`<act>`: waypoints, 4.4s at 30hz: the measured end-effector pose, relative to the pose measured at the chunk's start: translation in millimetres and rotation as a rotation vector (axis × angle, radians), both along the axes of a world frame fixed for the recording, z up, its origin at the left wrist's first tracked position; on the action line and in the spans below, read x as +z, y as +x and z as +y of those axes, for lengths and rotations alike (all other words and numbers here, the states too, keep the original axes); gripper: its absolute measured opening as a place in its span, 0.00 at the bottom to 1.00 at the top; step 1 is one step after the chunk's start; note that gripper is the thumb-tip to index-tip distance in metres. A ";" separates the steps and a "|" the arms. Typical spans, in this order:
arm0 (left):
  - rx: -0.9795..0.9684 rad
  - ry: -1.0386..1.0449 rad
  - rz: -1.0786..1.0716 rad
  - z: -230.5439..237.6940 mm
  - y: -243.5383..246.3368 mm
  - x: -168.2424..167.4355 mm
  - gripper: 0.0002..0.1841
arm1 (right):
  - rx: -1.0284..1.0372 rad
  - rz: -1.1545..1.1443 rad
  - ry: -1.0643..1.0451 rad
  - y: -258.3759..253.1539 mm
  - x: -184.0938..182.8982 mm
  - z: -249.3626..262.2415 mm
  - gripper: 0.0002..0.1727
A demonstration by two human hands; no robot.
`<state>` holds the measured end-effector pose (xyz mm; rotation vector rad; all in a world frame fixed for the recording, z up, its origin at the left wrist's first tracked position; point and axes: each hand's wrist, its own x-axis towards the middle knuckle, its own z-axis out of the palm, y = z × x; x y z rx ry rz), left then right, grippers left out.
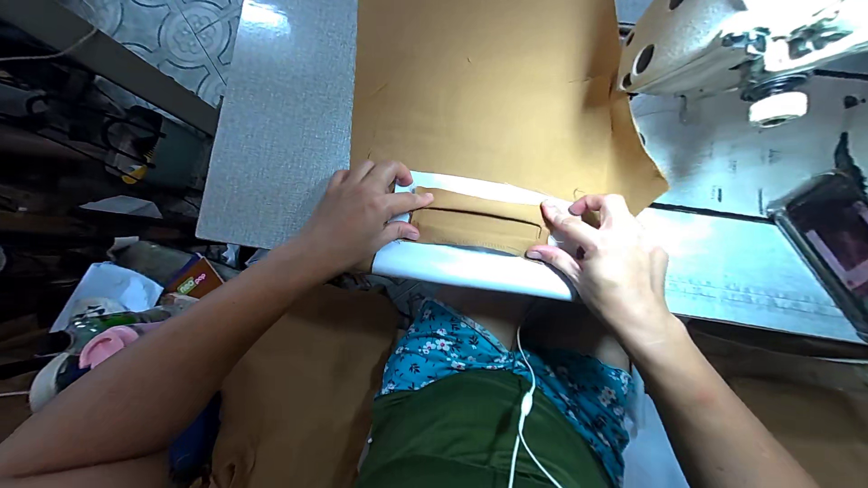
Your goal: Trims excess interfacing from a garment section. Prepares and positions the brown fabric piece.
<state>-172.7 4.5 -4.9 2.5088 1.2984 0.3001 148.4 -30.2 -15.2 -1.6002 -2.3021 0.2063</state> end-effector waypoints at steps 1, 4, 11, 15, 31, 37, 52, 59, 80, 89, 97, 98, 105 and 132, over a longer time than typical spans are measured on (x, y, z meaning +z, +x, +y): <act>0.002 -0.049 0.088 2.3 4.2 13.5 0.20 | 0.000 -0.007 -0.012 -0.3 0.9 -0.2 0.28; 0.054 -0.063 0.283 3.2 33.9 60.9 0.15 | 0.006 -0.033 -0.045 -0.8 4.4 -0.6 0.29; -0.543 0.267 -0.305 24.9 115.1 -18.2 0.10 | -0.014 -0.042 -0.089 -2.0 8.1 -3.8 0.28; -0.536 0.198 -0.270 24.5 104.0 -33.4 0.14 | -0.060 0.013 -0.101 2.0 0.5 -5.6 0.37; -0.415 0.074 -0.215 22.1 103.8 -30.0 0.19 | -0.046 0.082 0.032 -7.6 -1.0 -19.4 0.26; -0.363 -0.123 -0.350 29.4 103.0 -24.8 0.23 | -0.042 0.132 -0.072 -6.2 8.1 -5.1 0.09; -0.334 -0.010 -0.353 24.9 105.4 -29.8 0.15 | 0.114 0.113 0.195 2.1 -20.1 -6.6 0.08; -0.293 0.008 -0.309 18.8 106.9 -29.1 0.15 | 0.028 0.163 0.036 -0.6 -7.9 -12.9 0.18; -0.331 0.316 -0.346 8.1 104.5 -36.1 0.09 | -0.281 0.165 -0.049 -25.6 -4.2 -13.8 0.12; -0.372 0.417 -0.242 3.9 104.8 -37.1 0.15 | -0.326 0.107 0.095 -39.7 -13.3 -11.8 0.08; -0.330 0.261 -0.297 11.1 105.5 -35.8 0.10 | -0.463 0.186 -0.115 -24.0 -1.6 -17.2 0.30; -0.327 0.237 -0.303 11.7 104.7 -35.9 0.09 | -0.501 0.168 -0.142 -23.4 0.0 -17.3 0.38; -0.318 0.192 -0.308 12.7 104.4 -35.1 0.08 | -0.442 0.069 0.006 -38.1 2.1 -18.9 0.25; -0.350 0.182 -0.314 8.0 99.6 -35.8 0.09 | -0.447 -0.064 0.042 -53.5 5.4 -23.9 0.25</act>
